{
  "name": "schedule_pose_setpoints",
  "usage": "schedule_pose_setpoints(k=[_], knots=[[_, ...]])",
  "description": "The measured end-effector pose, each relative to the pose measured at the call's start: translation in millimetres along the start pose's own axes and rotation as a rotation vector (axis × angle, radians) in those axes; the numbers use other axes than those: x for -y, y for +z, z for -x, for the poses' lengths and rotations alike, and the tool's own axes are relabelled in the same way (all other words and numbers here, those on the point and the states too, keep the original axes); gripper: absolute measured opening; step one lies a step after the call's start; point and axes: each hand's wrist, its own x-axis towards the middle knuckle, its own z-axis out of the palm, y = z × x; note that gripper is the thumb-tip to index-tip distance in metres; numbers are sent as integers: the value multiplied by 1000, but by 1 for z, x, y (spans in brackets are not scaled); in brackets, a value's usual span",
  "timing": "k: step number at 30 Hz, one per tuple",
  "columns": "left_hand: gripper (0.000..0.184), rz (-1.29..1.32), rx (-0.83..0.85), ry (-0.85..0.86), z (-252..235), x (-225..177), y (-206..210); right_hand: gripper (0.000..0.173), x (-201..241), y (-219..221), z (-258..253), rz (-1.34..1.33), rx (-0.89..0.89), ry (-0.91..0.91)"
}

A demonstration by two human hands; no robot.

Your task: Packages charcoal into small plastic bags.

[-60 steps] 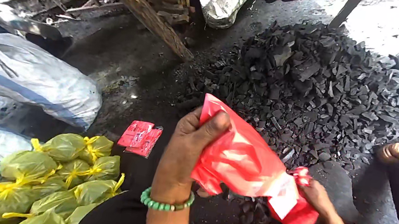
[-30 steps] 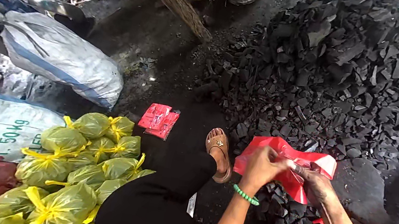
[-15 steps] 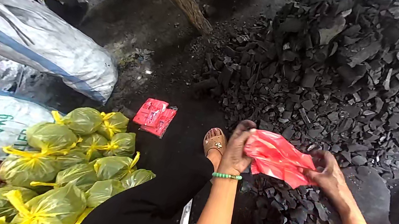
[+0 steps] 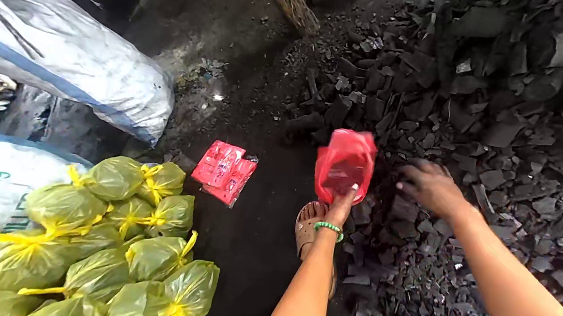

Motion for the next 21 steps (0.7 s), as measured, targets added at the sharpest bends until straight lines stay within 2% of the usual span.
schedule_pose_setpoints(k=[2,4,6,9,12,16,18,21], knots=[[73,-139,47,-16,-16,12,16,49,-5,28,-14,240,89,54],[72,-330,58,-35,-30,18,33,61,-3,45,-13,359,137,118],[73,-445,44,-59,-25,14,46,64,1,51,-7,420,181,157],[66,-496,44,-21,-14,18,55,60,8,41,4,398,245,199],[61,-424,110,26,5,38,63,57,8,42,30,353,243,232],[58,-472,95,121,50,58,94,50,-10,58,90,334,79,195],[55,-524,158,156,67,60,102,53,-20,60,123,315,8,215],[51,-542,357,283,83,60,103,60,-38,59,161,210,78,319]])
